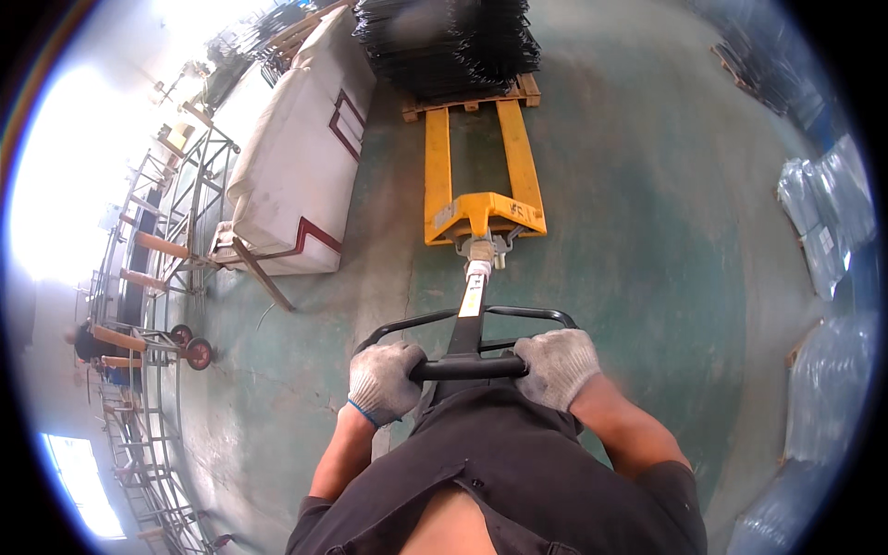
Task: The person picks up stacks of metal frames from a pallet and places them onto a metal rack. They then use a yellow pallet jack to move a large stack of metal frames across the warehouse floor to a different location.
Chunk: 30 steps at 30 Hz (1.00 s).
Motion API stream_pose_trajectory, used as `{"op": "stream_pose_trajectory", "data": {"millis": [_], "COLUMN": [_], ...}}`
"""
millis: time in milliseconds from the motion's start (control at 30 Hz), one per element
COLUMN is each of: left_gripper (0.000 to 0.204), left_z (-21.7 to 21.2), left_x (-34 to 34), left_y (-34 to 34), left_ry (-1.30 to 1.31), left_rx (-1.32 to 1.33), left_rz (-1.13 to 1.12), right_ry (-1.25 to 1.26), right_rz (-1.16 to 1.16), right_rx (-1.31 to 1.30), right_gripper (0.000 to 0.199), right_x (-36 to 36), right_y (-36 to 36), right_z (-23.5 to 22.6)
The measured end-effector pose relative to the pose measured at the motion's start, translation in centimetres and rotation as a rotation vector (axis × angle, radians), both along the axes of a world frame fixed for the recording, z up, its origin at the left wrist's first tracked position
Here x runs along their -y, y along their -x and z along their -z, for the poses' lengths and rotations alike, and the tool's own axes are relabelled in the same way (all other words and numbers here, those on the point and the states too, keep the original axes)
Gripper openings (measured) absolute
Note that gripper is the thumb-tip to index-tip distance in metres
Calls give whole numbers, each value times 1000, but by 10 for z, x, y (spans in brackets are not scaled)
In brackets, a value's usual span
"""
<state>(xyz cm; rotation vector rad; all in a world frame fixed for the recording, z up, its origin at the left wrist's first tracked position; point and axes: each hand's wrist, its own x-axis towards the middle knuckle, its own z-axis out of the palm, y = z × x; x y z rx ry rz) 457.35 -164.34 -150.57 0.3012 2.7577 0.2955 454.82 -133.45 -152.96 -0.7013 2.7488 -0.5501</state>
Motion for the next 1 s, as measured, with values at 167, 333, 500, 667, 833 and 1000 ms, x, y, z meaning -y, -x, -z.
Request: {"op": "stream_pose_trajectory", "data": {"millis": [167,333,500,667,833,1000], "left_gripper": [20,21,21,26,31,34], "left_z": [-16,-41,-55,-50,-38,-28], "left_x": [3,6,17,25,7,-8], "left_y": [-81,-166,-252,-325,-409,-476], "left_ry": [-4,-18,-57,-117,-115,-14], "left_rx": [-36,-64,-158,-284,-648,-825], "left_rz": [10,39,14,-37,-156,-223], "right_ry": [-10,67,129,109,196,260], "right_rz": [24,-2,-21,-67,-180,-215], "right_rx": [10,-28,-92,-34,-85,-125], "right_gripper": [18,18,20,22,27,27], "right_x": [4,1,5,9,-13,-26], "right_y": [-81,-169,-262,-320,-384,-440], "right_z": [-27,-50,-54,-59,-70,-64]}}
